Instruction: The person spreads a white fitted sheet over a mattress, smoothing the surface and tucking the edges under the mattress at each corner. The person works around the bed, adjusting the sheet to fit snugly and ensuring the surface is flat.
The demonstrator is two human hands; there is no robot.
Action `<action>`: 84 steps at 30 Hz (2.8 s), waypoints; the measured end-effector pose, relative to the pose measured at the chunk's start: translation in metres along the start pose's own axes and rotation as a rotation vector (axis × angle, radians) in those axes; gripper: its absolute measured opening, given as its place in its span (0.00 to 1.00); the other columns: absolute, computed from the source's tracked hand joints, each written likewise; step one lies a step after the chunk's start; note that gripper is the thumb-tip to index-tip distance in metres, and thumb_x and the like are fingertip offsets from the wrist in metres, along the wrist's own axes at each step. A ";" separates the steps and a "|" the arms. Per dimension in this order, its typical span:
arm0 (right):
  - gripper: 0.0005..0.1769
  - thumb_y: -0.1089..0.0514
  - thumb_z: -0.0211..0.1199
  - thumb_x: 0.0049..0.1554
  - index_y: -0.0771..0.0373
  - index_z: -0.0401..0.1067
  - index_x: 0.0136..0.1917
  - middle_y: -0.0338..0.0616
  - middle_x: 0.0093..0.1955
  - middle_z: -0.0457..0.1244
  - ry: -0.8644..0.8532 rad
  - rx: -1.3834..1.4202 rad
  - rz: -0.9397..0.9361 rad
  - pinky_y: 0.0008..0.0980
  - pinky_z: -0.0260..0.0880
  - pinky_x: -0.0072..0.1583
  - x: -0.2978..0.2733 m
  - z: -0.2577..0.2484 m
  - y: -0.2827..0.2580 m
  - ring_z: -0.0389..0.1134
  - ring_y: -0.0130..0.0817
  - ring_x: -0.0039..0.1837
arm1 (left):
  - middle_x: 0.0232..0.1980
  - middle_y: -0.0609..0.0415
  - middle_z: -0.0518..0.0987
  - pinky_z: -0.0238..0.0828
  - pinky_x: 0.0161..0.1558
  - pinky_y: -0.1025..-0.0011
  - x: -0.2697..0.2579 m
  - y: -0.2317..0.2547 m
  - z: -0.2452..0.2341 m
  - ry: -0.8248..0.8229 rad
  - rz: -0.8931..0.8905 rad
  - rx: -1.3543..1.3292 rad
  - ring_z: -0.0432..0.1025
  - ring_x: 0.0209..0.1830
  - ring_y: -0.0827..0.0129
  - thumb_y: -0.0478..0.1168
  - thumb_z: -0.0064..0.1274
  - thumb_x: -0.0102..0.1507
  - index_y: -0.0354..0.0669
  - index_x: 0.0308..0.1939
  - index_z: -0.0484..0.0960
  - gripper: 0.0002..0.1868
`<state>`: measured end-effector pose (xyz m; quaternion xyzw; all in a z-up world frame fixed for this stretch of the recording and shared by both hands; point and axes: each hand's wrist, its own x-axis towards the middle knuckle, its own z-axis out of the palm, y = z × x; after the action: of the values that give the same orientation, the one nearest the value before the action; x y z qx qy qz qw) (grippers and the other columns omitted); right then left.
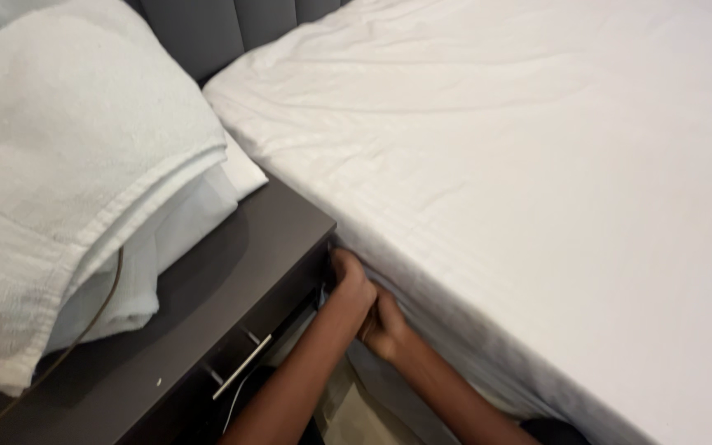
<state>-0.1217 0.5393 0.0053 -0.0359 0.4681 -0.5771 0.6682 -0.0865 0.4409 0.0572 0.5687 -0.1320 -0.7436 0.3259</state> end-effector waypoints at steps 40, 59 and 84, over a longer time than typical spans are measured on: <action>0.29 0.38 0.40 0.66 0.60 0.66 0.66 0.50 0.59 0.62 0.298 -0.457 0.148 0.45 0.70 0.61 -0.013 -0.007 0.006 0.65 0.42 0.59 | 0.86 0.52 0.44 0.39 0.81 0.57 0.044 -0.039 -0.013 -0.040 -0.135 -0.176 0.44 0.85 0.61 0.65 0.20 0.70 0.50 0.83 0.40 0.42; 0.16 0.61 0.53 0.63 0.71 0.79 0.53 0.47 0.45 0.73 0.241 -0.935 -0.732 0.32 0.72 0.51 -0.071 0.039 -0.031 0.72 0.30 0.47 | 0.74 0.23 0.64 0.65 0.67 0.57 0.025 -0.043 -0.012 -0.113 -0.147 -0.356 0.68 0.73 0.41 0.63 0.23 0.72 0.43 0.81 0.42 0.41; 0.29 0.45 0.44 0.65 0.65 0.69 0.68 0.50 0.62 0.67 0.301 -0.581 -0.012 0.41 0.70 0.61 -0.096 -0.017 -0.024 0.66 0.42 0.65 | 0.74 0.37 0.51 0.42 0.76 0.48 -0.015 -0.073 0.002 0.162 0.461 0.280 0.48 0.74 0.46 0.49 0.35 0.70 0.32 0.76 0.51 0.35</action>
<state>-0.1409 0.6172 0.0660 -0.1419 0.7065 -0.4223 0.5500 -0.1104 0.5054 0.0274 0.6206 -0.3330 -0.5765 0.4141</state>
